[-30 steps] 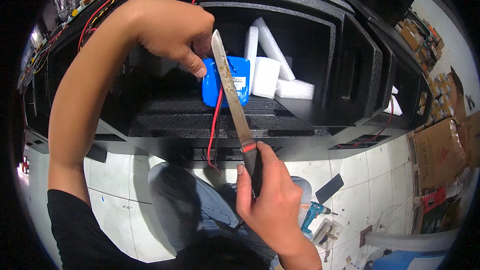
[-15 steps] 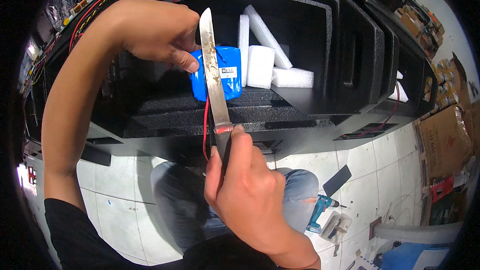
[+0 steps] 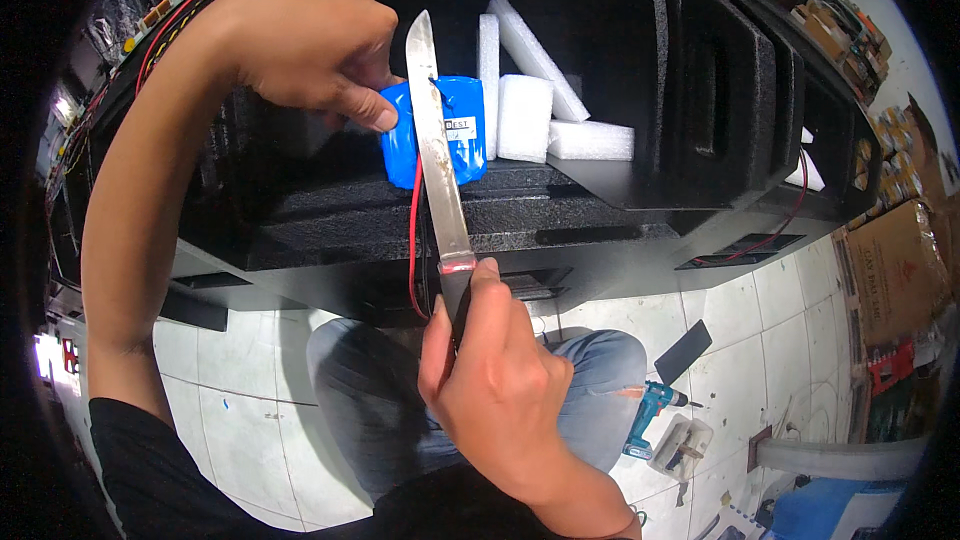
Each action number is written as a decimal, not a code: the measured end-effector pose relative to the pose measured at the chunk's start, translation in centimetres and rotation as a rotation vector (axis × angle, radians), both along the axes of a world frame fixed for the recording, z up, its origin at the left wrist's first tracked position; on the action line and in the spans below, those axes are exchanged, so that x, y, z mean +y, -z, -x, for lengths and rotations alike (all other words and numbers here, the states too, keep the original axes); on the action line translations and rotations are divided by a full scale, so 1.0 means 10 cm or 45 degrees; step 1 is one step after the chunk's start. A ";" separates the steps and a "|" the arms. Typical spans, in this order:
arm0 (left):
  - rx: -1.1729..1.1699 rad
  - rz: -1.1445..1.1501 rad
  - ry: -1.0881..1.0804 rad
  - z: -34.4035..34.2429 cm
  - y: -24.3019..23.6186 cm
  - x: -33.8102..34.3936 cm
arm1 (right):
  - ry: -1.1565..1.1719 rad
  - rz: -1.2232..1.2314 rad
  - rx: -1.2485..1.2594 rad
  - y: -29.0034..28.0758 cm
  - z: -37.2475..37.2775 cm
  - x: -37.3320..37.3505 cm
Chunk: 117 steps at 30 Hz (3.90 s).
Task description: The person sits on the floor and installs a blue electronic component into a black cabinet. They use a knife to cut foam padding and secure the component inside the cabinet.
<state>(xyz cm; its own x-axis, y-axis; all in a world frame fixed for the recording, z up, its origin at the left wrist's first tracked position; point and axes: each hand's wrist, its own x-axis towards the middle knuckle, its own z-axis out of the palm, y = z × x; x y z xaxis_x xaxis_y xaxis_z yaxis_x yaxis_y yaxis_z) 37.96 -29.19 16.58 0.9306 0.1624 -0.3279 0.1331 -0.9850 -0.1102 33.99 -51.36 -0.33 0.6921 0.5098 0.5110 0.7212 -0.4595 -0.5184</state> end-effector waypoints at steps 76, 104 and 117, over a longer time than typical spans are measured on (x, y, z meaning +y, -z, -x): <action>-0.523 -0.062 0.992 -0.13 0.13 -0.06 | -0.497 -1.253 1.290 0.07 0.25 0.97; -0.582 -0.093 0.981 -0.17 0.20 0.06 | -0.403 -1.385 1.288 0.01 0.40 1.34; -0.596 -0.066 1.051 -0.20 0.20 0.10 | -0.428 -1.339 1.261 -0.04 0.28 1.38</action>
<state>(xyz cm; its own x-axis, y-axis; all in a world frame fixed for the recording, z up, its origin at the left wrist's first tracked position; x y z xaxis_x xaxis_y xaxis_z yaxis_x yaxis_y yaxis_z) 39.96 -28.22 14.53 0.7933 -0.6011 0.0968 -0.5608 -0.7833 -0.2684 31.14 -37.57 0.11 0.8979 0.4172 0.1404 -0.1216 0.5415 -0.8318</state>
